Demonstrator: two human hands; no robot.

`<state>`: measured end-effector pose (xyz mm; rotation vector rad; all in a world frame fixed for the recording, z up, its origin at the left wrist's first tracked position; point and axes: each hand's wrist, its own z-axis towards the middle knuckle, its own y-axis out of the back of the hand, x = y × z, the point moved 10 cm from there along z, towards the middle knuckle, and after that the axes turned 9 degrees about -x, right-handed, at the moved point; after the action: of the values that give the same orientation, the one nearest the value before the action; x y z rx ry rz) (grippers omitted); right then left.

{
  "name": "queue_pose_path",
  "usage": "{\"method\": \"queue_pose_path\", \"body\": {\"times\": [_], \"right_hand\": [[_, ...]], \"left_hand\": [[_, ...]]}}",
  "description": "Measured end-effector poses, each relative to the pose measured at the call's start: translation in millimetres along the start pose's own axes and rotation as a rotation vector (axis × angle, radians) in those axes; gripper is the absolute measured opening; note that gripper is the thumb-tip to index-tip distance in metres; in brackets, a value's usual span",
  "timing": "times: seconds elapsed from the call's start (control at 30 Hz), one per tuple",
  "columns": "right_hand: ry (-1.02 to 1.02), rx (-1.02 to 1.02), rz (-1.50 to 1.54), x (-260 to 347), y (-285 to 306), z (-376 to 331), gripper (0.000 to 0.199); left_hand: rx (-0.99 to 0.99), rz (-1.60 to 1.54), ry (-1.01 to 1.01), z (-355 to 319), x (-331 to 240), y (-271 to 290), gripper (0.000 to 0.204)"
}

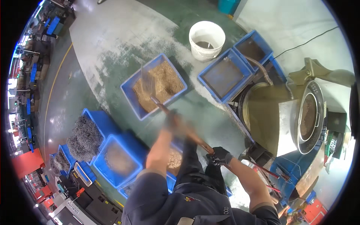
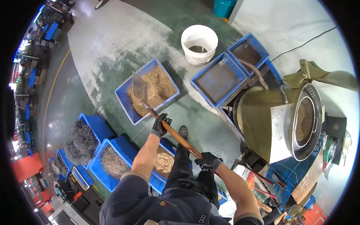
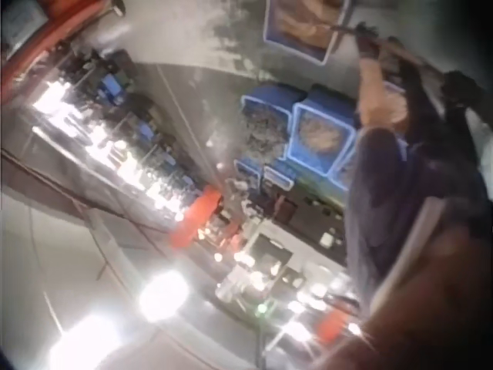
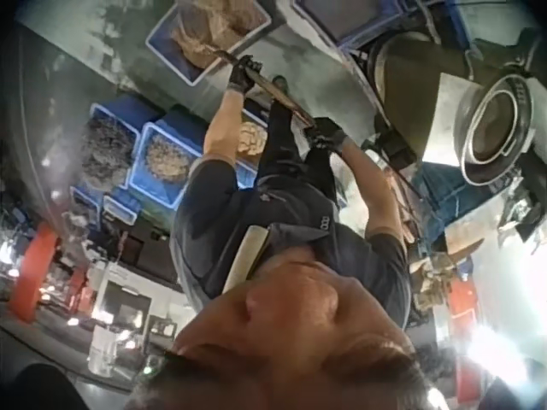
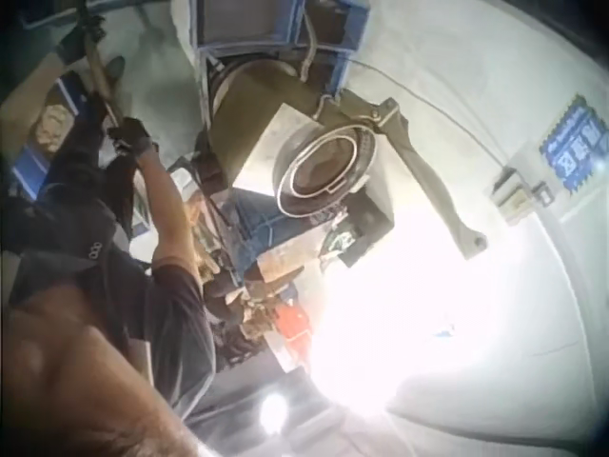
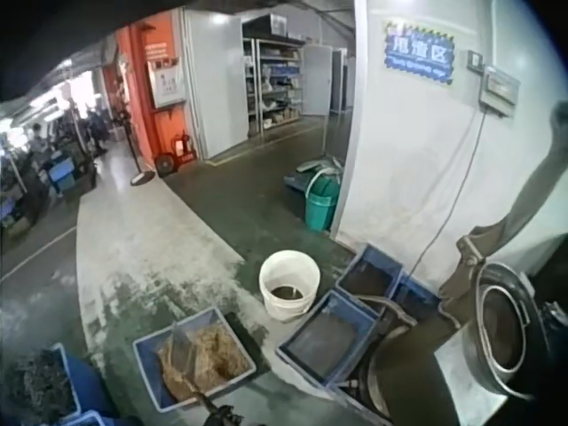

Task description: Scooping granular material from a large industrial container into plastic bins using a shovel.

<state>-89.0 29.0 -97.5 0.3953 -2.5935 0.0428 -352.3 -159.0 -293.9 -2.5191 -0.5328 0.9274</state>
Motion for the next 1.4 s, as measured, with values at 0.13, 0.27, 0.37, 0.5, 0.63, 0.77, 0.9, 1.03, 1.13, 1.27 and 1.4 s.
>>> {"method": "queue_pose_path", "body": {"times": [0.13,0.27,0.37,0.5,0.63,0.77,0.9,1.03,1.13,1.27,1.4], "right_hand": [[0.235,-0.370,-0.461,-14,35,-64,0.035],[0.252,-0.684,-0.504,-123,68,-183,0.044],[0.412,-0.824,-0.011,-256,65,-252,0.036],[0.508,-1.107,-0.885,-357,46,-386,0.033],[-0.207,-1.148,-0.230,-411,67,-541,0.033],[-0.280,-1.328,-0.048,-485,39,-628,0.026],[-0.552,-1.607,-0.165,-516,54,-729,0.013],[-0.759,-1.624,-0.776,-442,126,-838,0.015],[-0.546,-1.820,-0.638,-374,218,-882,0.012],[-0.740,-1.625,-0.790,-308,336,-872,0.011],[-0.836,-1.426,-0.963,-243,458,-831,0.010]], "left_hand": [[0.024,-0.182,0.127,-39,25,-24,0.014],[-0.061,-0.095,0.327,-137,135,-128,0.022],[0.105,0.125,0.408,-266,189,-229,0.019],[0.362,-0.022,0.584,-411,288,-338,0.018],[0.690,0.115,0.724,-549,380,-447,0.015],[0.824,0.073,0.936,-643,456,-529,0.017],[0.960,0.004,1.203,-692,545,-594,0.022],[0.897,-0.208,1.209,-710,606,-667,0.023],[0.835,-0.375,1.344,-709,590,-734,0.020],[0.780,-0.691,1.438,-703,546,-835,0.020],[0.908,-0.781,1.360,-636,515,-915,0.007]]}}
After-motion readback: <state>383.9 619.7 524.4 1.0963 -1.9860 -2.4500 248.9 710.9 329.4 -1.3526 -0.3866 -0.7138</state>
